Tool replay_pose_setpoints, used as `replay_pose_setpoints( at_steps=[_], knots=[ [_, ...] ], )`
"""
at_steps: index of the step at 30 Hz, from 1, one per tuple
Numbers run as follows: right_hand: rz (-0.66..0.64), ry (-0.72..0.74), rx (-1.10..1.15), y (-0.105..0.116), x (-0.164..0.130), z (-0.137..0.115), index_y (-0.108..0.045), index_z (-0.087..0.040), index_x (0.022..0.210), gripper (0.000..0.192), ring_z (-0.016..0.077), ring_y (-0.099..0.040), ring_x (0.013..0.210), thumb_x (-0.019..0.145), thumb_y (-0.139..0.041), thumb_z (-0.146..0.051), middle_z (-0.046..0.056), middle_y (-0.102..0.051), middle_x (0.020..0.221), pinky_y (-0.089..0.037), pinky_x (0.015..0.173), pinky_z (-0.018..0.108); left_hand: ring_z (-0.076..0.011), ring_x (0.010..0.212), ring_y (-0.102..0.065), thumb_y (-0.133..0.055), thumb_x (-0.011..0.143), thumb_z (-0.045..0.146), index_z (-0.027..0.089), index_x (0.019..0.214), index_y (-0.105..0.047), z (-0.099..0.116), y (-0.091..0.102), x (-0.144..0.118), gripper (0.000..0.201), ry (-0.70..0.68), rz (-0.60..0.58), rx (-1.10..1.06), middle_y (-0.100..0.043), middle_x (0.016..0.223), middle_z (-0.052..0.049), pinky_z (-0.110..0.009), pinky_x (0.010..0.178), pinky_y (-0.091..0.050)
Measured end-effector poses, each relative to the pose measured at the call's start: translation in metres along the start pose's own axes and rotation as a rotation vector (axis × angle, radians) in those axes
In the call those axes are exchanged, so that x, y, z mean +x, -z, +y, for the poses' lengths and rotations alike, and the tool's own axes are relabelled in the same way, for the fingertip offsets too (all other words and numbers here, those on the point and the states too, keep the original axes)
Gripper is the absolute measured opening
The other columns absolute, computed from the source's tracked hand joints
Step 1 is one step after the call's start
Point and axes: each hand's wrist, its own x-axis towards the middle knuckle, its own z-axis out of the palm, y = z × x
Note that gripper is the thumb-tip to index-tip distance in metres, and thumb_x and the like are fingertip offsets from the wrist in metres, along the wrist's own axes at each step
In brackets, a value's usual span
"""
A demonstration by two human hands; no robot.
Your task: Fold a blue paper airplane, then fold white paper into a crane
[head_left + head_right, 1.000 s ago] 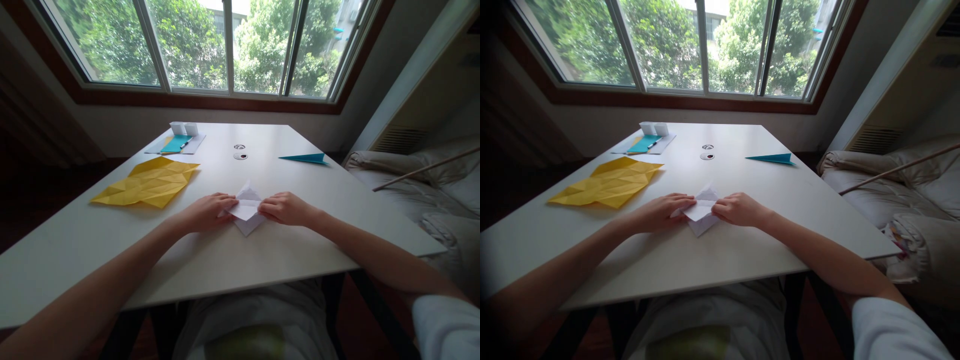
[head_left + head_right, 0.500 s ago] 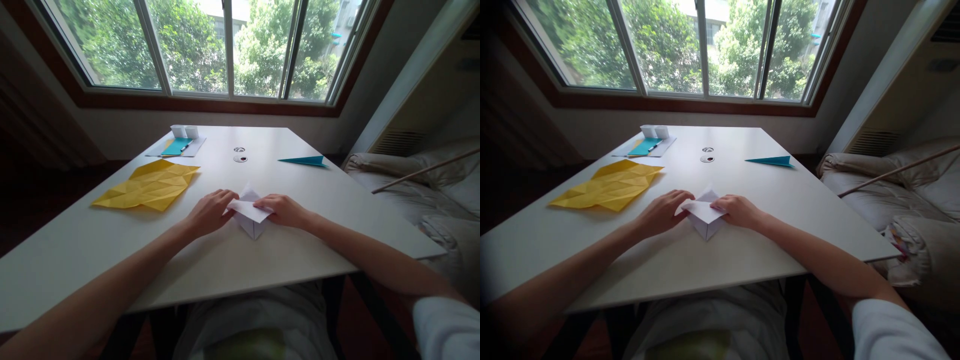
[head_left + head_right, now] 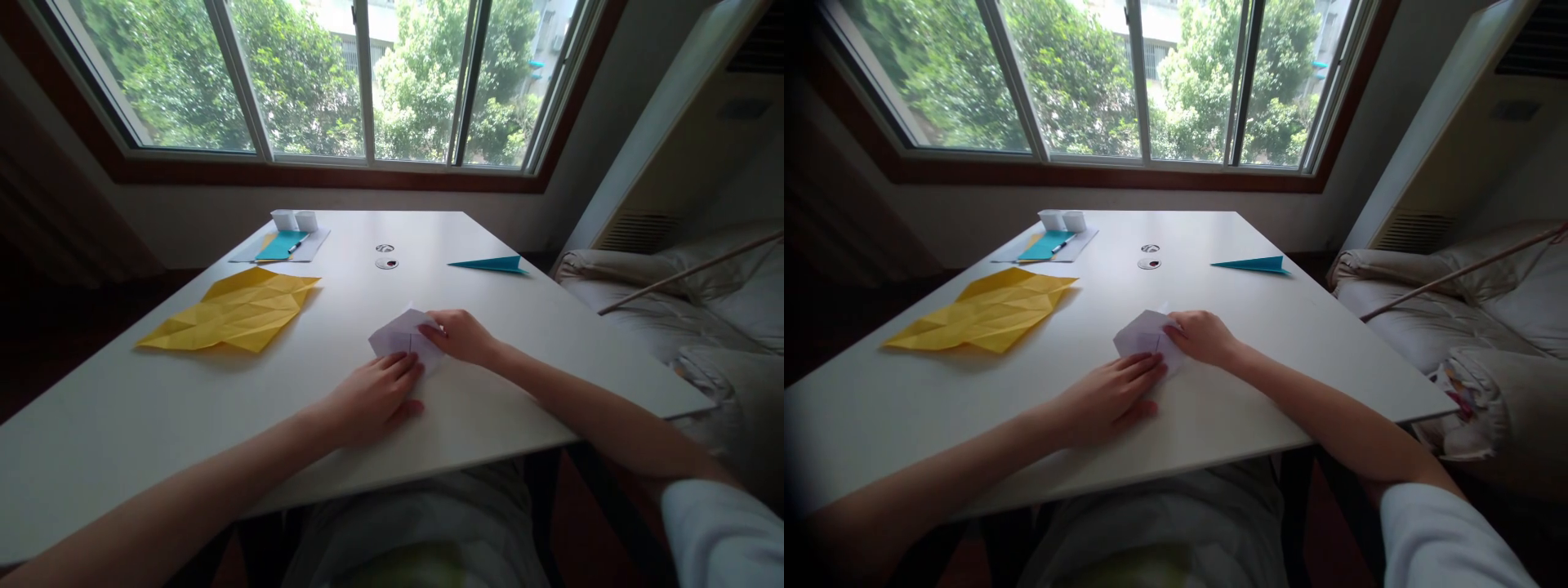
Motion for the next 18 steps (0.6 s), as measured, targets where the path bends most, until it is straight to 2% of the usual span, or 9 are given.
replay_pose_setpoints(
  at_steps=[4, 7, 10, 12, 15, 16, 18],
  knots=[
    [0.081, -0.063, 0.053, 0.001, 0.003, 0.001, -0.055, -0.017, 0.070, 0.026, 0.0106, -0.048, 0.056, 0.086, -0.043, -0.033, 0.001, -0.059, 0.063, -0.030, 0.054, 0.022, -0.0286, 0.115, -0.047, -0.035, 0.091, 0.041, 0.009, 0.126, -0.046, 0.000, 0.001, 0.002, 0.048, -0.020, 0.008, -0.031, -0.051, 0.126, -0.017, -0.041, 0.095, -0.040],
    [0.094, -0.090, 0.106, -0.001, 0.004, 0.003, -0.055, -0.016, 0.069, 0.027, 0.0096, -0.046, 0.054, 0.085, -0.043, -0.034, 0.000, -0.057, 0.062, -0.027, 0.051, 0.022, -0.0283, 0.112, -0.048, -0.036, 0.090, 0.040, 0.010, 0.123, -0.048, 0.003, 0.004, 0.003, 0.046, -0.020, 0.000, -0.042, -0.052, 0.124, -0.017, -0.041, 0.093, -0.042],
    [0.092, -0.097, 0.120, -0.001, 0.003, 0.004, -0.055, -0.016, 0.067, 0.028, 0.0092, -0.043, 0.053, 0.084, -0.044, -0.035, -0.001, -0.055, 0.059, -0.026, 0.051, 0.022, -0.0245, 0.108, -0.051, -0.036, 0.091, 0.036, 0.015, 0.117, -0.052, 0.004, 0.010, 0.004, 0.037, -0.012, 0.024, -0.098, -0.057, 0.118, -0.012, -0.038, 0.091, -0.043],
    [0.084, -0.095, 0.128, -0.001, 0.003, 0.004, -0.056, -0.016, 0.068, 0.028, 0.0091, -0.042, 0.053, 0.084, -0.044, -0.035, -0.001, -0.055, 0.059, -0.026, 0.051, 0.022, -0.0235, 0.110, -0.048, -0.039, 0.090, 0.033, 0.017, 0.118, -0.050, 0.001, 0.013, 0.006, 0.034, 0.081, 0.161, -0.116, -0.055, 0.119, -0.010, -0.038, 0.093, -0.042],
    [0.067, -0.082, 0.158, 0.000, 0.003, 0.003, -0.059, -0.016, 0.072, 0.028, 0.0091, -0.042, 0.054, 0.084, -0.044, -0.035, -0.001, -0.056, 0.061, -0.026, 0.051, 0.022, -0.0257, 0.113, -0.043, -0.047, 0.085, 0.034, 0.015, 0.124, -0.041, -0.010, 0.014, 0.008, 0.044, 0.367, 0.467, -0.094, -0.048, 0.125, -0.012, -0.041, 0.093, -0.040],
    [0.060, -0.074, 0.173, -0.001, 0.003, 0.002, -0.060, -0.016, 0.073, 0.027, 0.0090, -0.042, 0.054, 0.084, -0.044, -0.035, -0.001, -0.056, 0.062, -0.026, 0.051, 0.021, -0.0262, 0.111, -0.044, -0.049, 0.084, 0.035, 0.015, 0.124, -0.041, -0.015, 0.013, 0.010, 0.045, 0.452, 0.521, -0.104, -0.048, 0.124, -0.013, -0.042, 0.089, -0.042],
    [0.046, -0.053, 0.199, -0.001, 0.003, 0.001, -0.060, -0.016, 0.073, 0.028, 0.0087, -0.042, 0.054, 0.085, -0.044, -0.035, -0.001, -0.055, 0.062, -0.027, 0.051, 0.021, -0.0243, 0.100, -0.050, -0.052, 0.080, 0.035, 0.016, 0.121, -0.043, -0.026, 0.010, 0.012, 0.046, 0.572, 0.507, -0.195, -0.049, 0.120, -0.012, -0.037, 0.078, -0.046]
  ],
)
